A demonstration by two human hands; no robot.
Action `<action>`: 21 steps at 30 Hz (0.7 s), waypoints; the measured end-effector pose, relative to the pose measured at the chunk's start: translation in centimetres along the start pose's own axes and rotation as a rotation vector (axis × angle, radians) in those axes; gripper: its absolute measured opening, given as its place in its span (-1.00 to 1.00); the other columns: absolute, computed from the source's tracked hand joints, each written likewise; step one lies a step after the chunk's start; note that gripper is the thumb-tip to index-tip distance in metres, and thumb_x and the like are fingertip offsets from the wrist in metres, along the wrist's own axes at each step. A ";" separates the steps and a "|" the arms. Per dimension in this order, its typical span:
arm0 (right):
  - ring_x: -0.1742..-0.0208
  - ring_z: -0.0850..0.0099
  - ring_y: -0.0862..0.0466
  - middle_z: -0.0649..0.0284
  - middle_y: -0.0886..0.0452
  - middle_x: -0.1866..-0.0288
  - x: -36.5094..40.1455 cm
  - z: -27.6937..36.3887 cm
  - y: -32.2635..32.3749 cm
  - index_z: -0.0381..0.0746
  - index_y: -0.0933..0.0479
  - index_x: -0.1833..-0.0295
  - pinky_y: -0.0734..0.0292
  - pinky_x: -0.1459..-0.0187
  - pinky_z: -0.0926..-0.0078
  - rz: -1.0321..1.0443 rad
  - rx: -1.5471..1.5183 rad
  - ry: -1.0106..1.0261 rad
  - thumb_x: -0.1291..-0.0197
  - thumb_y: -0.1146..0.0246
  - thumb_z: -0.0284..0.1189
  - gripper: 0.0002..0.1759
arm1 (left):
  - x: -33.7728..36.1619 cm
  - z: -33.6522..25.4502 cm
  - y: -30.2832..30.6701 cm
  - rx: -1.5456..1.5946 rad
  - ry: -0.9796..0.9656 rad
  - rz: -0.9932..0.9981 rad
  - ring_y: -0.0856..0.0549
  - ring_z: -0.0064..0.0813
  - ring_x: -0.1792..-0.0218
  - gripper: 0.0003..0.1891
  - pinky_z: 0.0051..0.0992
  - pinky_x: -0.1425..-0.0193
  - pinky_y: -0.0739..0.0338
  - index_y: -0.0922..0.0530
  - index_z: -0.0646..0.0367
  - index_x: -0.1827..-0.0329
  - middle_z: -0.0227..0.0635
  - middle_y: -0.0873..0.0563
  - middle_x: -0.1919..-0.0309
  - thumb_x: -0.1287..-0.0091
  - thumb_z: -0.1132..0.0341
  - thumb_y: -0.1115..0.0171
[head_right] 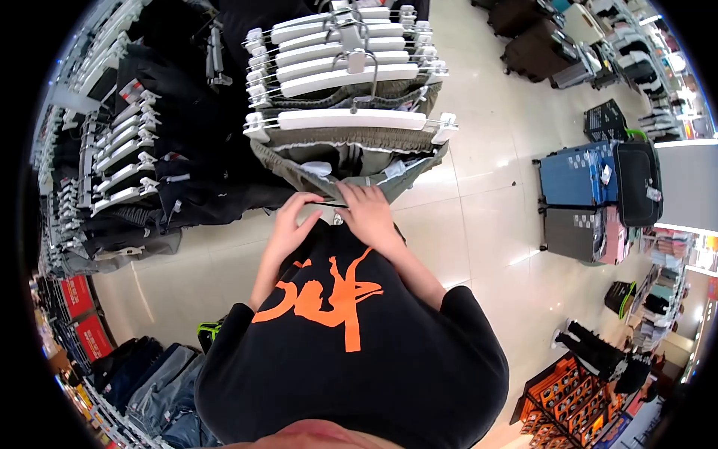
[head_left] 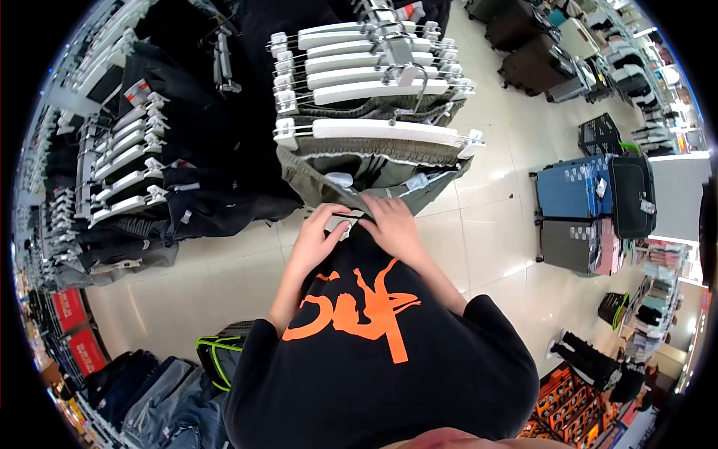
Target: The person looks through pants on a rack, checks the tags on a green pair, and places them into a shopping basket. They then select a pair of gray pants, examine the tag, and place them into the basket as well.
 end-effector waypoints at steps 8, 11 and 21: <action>0.18 0.22 -0.47 0.06 -0.48 0.22 1.1 1.8 -1.6 -0.35 -0.46 0.20 -0.29 0.03 0.26 0.050 0.231 -0.019 0.04 -0.03 -0.46 -0.73 | -5.9 -2.1 -8.4 -0.242 -0.089 0.469 -0.54 -0.13 0.18 -0.71 -0.37 0.09 -0.42 -0.42 0.27 0.11 -0.08 -0.55 0.22 -0.06 0.56 0.03; 0.20 0.15 -0.48 0.05 -0.52 0.38 1.1 1.1 -2.1 -0.38 -0.48 0.34 -0.30 0.09 0.24 0.115 -0.029 -0.131 0.15 -0.04 -0.51 -0.77 | -7.3 2.7 -14.6 -0.338 0.095 0.670 -0.41 -0.02 -0.01 -0.47 -0.32 -0.02 -0.33 -0.25 0.21 -0.08 0.01 -0.41 0.01 0.07 0.62 0.03; 0.30 0.08 -0.49 -0.09 -0.45 0.41 1.6 -0.8 -3.7 -0.47 -0.47 0.33 -0.34 0.17 0.13 0.326 0.549 0.176 0.12 -0.02 -0.49 -0.72 | -10.4 4.9 -19.3 -0.090 0.002 0.673 -0.44 -0.07 0.02 -0.46 -0.38 -0.01 -0.34 -0.31 0.18 -0.04 -0.01 -0.44 0.05 0.13 0.59 -0.08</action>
Point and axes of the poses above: each hand's wrist, its own x-axis away from the middle knuckle, its own y-axis out of the back of the hand, z = x × y, the point moved 9 cm from there along -x, towards the middle knuckle
